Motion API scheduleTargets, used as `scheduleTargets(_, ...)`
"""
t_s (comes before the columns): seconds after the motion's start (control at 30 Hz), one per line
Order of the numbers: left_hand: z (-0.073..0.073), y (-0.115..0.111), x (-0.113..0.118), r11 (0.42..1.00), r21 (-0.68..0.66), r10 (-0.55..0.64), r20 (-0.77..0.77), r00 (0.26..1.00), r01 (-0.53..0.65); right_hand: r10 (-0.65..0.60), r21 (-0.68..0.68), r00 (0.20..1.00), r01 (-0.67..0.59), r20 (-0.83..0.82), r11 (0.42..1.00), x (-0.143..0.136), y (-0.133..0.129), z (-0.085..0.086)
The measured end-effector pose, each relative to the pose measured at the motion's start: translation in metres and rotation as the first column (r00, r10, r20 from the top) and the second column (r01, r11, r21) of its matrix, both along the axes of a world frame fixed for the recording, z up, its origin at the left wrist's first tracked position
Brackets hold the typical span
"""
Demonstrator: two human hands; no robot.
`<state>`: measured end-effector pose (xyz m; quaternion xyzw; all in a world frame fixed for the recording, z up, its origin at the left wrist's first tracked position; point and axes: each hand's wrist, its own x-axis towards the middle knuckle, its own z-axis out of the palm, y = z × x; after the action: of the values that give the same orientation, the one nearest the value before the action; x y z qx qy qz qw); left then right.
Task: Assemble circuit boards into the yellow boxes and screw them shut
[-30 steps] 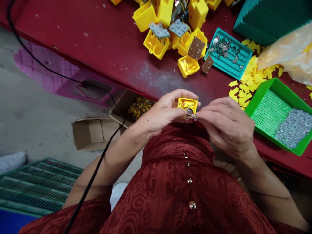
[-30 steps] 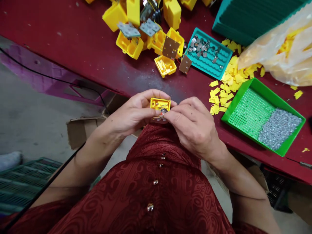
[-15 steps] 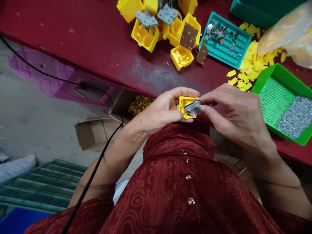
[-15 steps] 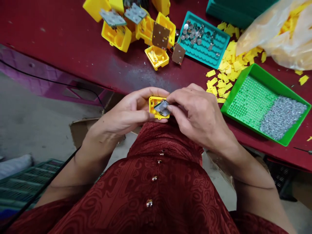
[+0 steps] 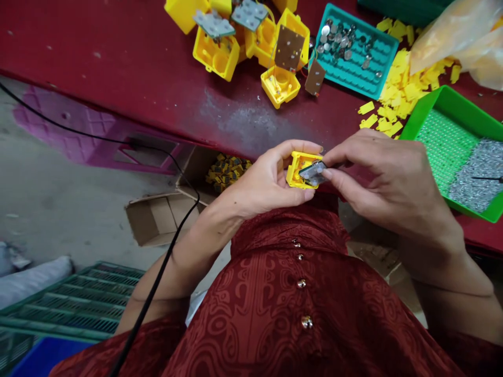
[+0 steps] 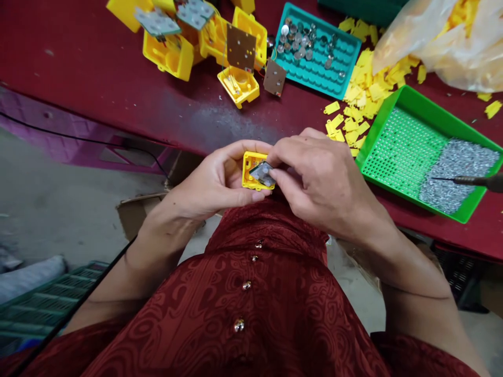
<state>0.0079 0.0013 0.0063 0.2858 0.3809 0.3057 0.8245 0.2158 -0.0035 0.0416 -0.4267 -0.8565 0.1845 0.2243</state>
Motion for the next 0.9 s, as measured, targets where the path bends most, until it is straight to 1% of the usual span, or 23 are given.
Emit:
scheduleTargets(0.07, -0.0016, -0.0010, 0.0011, 1.000, 0.015, 0.015, -0.004, 1.000, -0.015, -0.012, -0.005, 1.000, 0.012, -0.001, 1.000, 0.0008, -0.0006, 0.0001)
scheduleTargets(0.13, -0.0017, -0.0019, 0.0010, 1.000, 0.021, 0.007, -0.010, 1.000, -0.007, -0.029, -0.025, 1.000, 0.029, -0.003, 0.999, 0.0016, -0.0009, 0.0000)
scheduleTargets(0.27, 0.0008, -0.0010, -0.0014, 0.999, 0.012, -0.039, -0.021, 0.999, 0.039, 0.015, -0.030, 0.999, -0.016, -0.047, 0.999, 0.0024, -0.0017, 0.0001)
scheduleTargets(0.37, 0.0000, 0.0020, -0.0025, 0.997, 0.003, -0.079, -0.026, 0.997, 0.079, 0.003, -0.072, 0.998, -0.007, -0.067, 0.997, 0.0019, -0.0030, 0.0018)
scheduleTargets(0.47, -0.0023, 0.0050, -0.0023, 0.994, -0.033, -0.105, -0.003, 0.994, 0.105, -0.004, -0.109, 0.997, -0.004, -0.073, 0.994, 0.0018, -0.0039, 0.0047)
scheduleTargets(0.6, -0.0027, 0.0061, -0.0017, 0.990, -0.083, -0.112, 0.028, 0.993, 0.114, -0.011, -0.086, 1.000, 0.008, -0.029, 0.996, 0.0023, -0.0044, 0.0066)
scheduleTargets(0.77, -0.0019, 0.0045, 0.0003, 0.993, -0.065, -0.100, 0.009, 0.995, 0.100, -0.010, -0.044, 1.000, 0.010, -0.010, 0.999, 0.0018, -0.0052, 0.0045)
scheduleTargets(0.9, -0.0039, 0.0029, 0.0030, 0.997, -0.058, -0.060, -0.019, 0.998, 0.059, 0.025, -0.012, 0.999, -0.025, 0.019, 1.000, 0.0010, -0.0040, 0.0053)
